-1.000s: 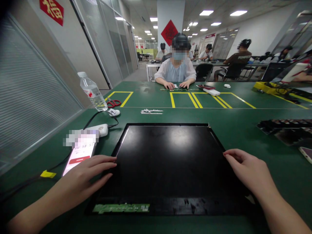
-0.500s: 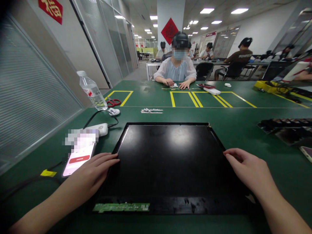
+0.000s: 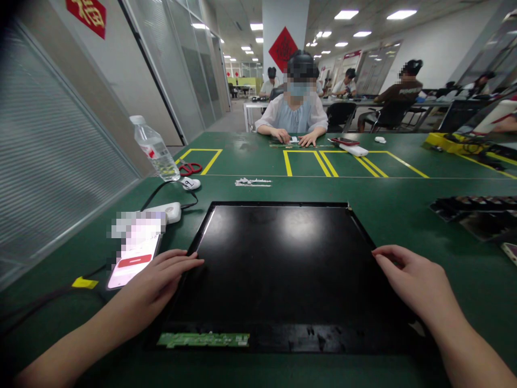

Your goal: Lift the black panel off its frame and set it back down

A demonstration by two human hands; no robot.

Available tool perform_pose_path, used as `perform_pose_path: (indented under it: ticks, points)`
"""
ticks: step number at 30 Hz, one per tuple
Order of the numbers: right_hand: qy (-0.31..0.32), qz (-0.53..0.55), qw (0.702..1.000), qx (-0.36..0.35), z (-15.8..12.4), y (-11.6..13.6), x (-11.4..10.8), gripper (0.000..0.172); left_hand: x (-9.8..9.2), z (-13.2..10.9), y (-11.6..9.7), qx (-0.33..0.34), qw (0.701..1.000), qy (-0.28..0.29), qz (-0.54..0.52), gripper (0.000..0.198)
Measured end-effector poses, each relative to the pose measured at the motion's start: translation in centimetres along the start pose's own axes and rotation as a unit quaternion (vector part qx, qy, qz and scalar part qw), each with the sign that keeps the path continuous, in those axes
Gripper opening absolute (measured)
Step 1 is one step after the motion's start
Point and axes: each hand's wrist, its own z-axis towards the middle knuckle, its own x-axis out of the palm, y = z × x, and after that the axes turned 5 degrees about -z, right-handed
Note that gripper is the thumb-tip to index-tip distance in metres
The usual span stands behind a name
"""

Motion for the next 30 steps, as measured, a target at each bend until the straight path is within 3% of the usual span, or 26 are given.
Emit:
perform_pose_path:
  ticks: [10,15,18,22,30]
  points:
    - [0.004,0.010,1.000,0.017,-0.1,0.6,-0.3,0.058,-0.5,0.8,-1.4,-0.020,0.999,-0.019,0.029,0.048]
    - [-0.012,0.031,0.999,0.043,-0.6,1.4,-1.1,0.058,0.6,0.3,-1.0,-0.049,0.995,-0.061,0.069,0.051]
    - [-0.034,0.020,0.998,0.045,-0.6,1.4,-1.3,0.054,1.2,0.0,-0.4,-0.067,0.995,-0.031,0.074,0.053]
    - [-0.025,0.010,0.999,0.030,0.2,0.2,-0.8,0.051,1.1,0.0,0.0,-0.076,0.996,-0.001,0.049,0.054]
    - [-0.022,-0.024,0.999,-0.019,0.8,-1.0,0.2,0.048,0.7,-0.2,0.5,-0.092,0.994,-0.017,-0.052,0.050]
